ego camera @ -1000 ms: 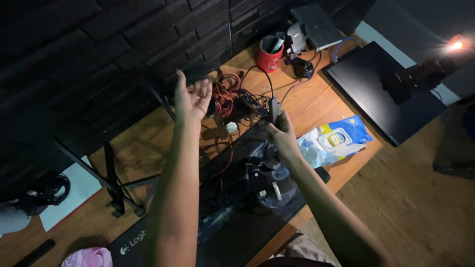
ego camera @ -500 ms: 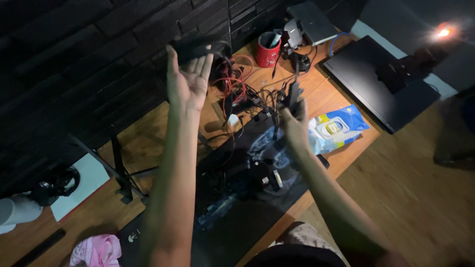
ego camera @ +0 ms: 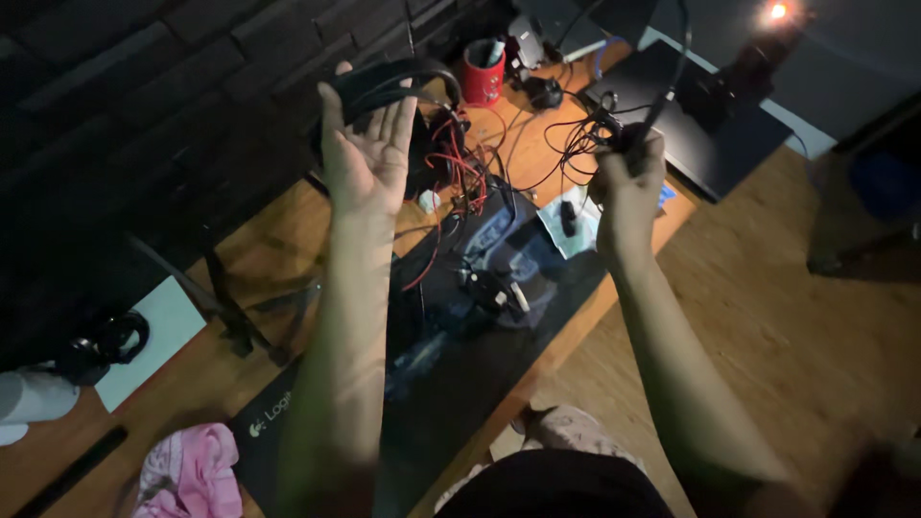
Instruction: The person clears a cluttered desk by moving cables, a headset, and a red cup aside. They then use a small brush to sweep the mousepad and surrounding desk surface, and finally wipe the area with a cloth.
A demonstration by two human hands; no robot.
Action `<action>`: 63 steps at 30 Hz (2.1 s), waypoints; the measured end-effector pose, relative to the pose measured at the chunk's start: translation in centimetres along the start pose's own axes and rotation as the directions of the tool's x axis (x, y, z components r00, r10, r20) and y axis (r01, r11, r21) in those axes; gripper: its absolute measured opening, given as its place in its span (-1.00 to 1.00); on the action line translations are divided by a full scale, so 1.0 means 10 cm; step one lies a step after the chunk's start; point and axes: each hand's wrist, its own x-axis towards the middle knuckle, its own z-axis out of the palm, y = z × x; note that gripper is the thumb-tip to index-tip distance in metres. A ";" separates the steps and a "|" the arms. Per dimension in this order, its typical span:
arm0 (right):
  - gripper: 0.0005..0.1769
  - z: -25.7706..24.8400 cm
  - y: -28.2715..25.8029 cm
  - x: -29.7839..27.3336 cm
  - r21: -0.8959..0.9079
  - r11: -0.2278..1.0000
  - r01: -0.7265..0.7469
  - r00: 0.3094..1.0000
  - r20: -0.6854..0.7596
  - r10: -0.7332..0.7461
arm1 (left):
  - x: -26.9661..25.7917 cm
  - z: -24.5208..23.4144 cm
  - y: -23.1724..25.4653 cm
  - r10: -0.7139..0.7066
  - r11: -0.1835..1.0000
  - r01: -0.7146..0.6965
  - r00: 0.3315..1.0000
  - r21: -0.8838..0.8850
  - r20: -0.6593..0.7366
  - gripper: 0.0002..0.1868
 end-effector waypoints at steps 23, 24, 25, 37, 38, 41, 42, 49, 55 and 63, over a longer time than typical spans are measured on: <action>-0.75 0.54 2.60 -0.97 -0.417 0.743 -0.524 0.711 0.267 0.650 | -0.99 0.28 -0.06 0.111 0.976 -0.103 0.993 0.193 -0.031 -0.38; -0.77 0.56 2.76 -0.97 -0.449 0.747 -0.490 0.722 0.271 0.637 | -1.00 0.29 -0.02 0.118 0.973 -0.109 0.992 0.202 -0.035 -0.38; -0.77 0.60 2.90 -0.97 -0.479 0.750 -0.456 0.732 0.277 0.622 | -1.00 0.29 0.01 0.121 0.975 -0.107 0.990 0.196 -0.065 -0.36; -0.43 0.74 3.33 -1.20 -0.553 0.820 -0.143 0.610 0.604 0.514 | -1.09 0.11 0.25 0.139 0.981 -0.111 0.973 0.157 -0.183 -0.33; -0.46 0.78 3.43 -1.21 -0.312 0.825 -0.470 0.606 0.565 0.560 | -1.09 0.10 0.27 0.138 0.984 -0.113 0.973 0.139 -0.186 -0.34; -0.47 0.90 3.69 -1.20 0.230 0.494 -0.838 0.526 0.577 0.624 | -1.11 0.10 0.31 0.151 0.983 -0.125 0.967 0.134 -0.203 -0.38; -0.49 0.90 3.73 -1.19 0.170 0.527 -0.833 0.506 0.621 0.599 | -1.13 0.11 0.31 0.157 0.982 -0.129 0.965 0.141 -0.212 -0.39; -0.42 0.96 3.17 -0.98 0.007 0.469 -0.883 0.354 0.665 0.657 | -1.19 0.24 0.35 0.142 0.989 -0.135 0.978 0.059 -0.150 -0.47; -0.46 1.04 1.98 -0.46 -0.048 0.524 -0.850 0.476 0.351 0.806 | -1.13 0.27 0.43 0.163 0.985 -0.160 0.985 0.058 -0.059 -0.52; -0.71 0.94 0.18 0.28 0.009 0.784 -0.620 0.739 0.343 0.580 | -1.06 0.17 0.41 0.147 0.982 -0.153 0.987 -0.114 -0.057 -0.58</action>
